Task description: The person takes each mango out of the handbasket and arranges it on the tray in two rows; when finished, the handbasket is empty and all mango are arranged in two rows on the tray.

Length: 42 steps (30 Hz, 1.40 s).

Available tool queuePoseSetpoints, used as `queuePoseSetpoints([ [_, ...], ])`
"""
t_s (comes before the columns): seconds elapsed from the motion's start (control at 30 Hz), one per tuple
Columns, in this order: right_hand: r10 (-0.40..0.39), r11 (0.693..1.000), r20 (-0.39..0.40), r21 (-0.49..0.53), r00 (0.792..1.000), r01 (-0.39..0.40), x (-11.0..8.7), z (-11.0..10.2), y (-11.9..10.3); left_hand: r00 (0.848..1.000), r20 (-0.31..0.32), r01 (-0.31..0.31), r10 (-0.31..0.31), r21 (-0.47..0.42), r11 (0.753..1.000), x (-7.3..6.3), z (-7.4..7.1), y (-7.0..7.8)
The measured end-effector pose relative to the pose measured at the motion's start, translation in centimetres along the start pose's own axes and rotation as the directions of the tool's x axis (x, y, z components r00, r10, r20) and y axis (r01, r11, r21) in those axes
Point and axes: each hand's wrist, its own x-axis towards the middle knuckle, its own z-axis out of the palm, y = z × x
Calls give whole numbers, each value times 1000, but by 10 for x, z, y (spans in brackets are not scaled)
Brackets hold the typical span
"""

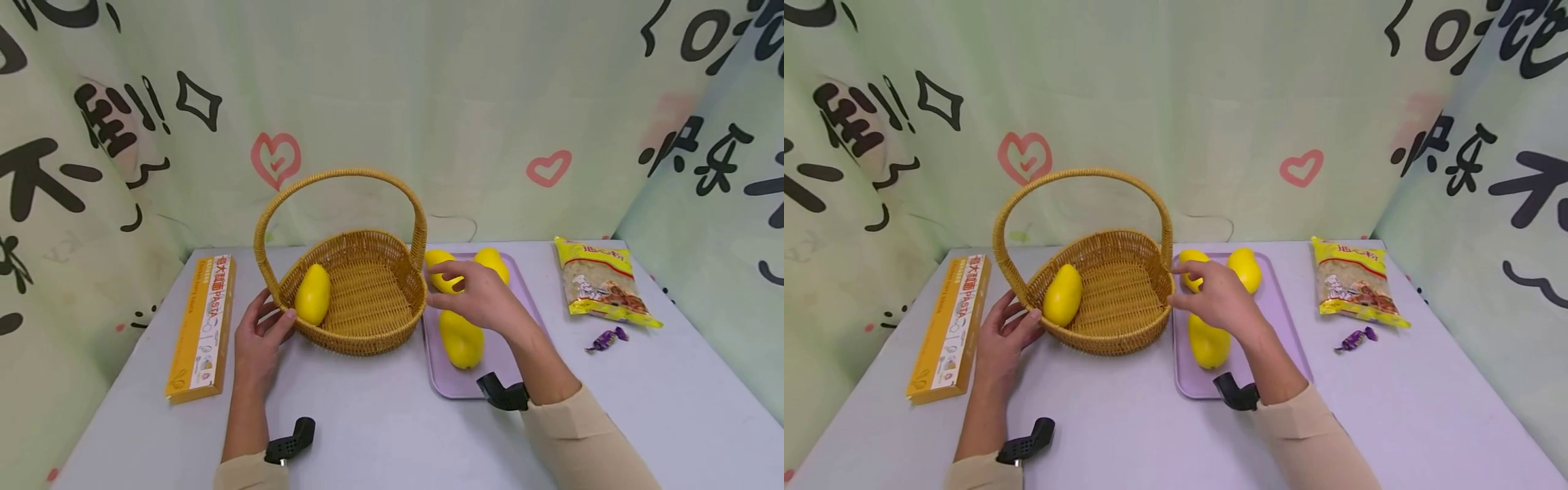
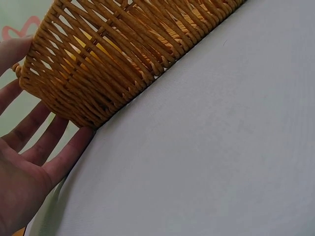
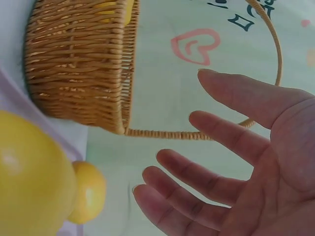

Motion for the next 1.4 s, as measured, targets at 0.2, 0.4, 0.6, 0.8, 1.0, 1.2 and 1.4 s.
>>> queuePoseSetpoints([
  [0.2,-35,997,34,65,999,33,13,-2,-12,1000,-1,14,-14,3,1000,0,-1,-2],
  [0.4,-29,994,85,112,996,19,27,-4,-28,1000,4,14,-14,1,1000,1,-1,-1],
  [0.6,-91,990,162,117,983,72,40,-2,-43,1000,2,25,-25,4,1000,2,-1,-2],
  [0.8,-127,987,238,123,963,100,53,0,-58,1000,4,16,-16,-3,1000,2,0,-2],
  [1.0,-105,983,314,174,943,52,70,12,-68,1000,2,-7,7,-12,1000,3,0,-3],
  [1.2,-113,977,388,209,915,31,92,26,-72,1000,16,-2,2,-15,1000,3,-2,-3],
  [1.4,-132,973,413,228,901,38,111,38,-80,1000,20,-3,3,-18,1000,4,-2,-3],
])
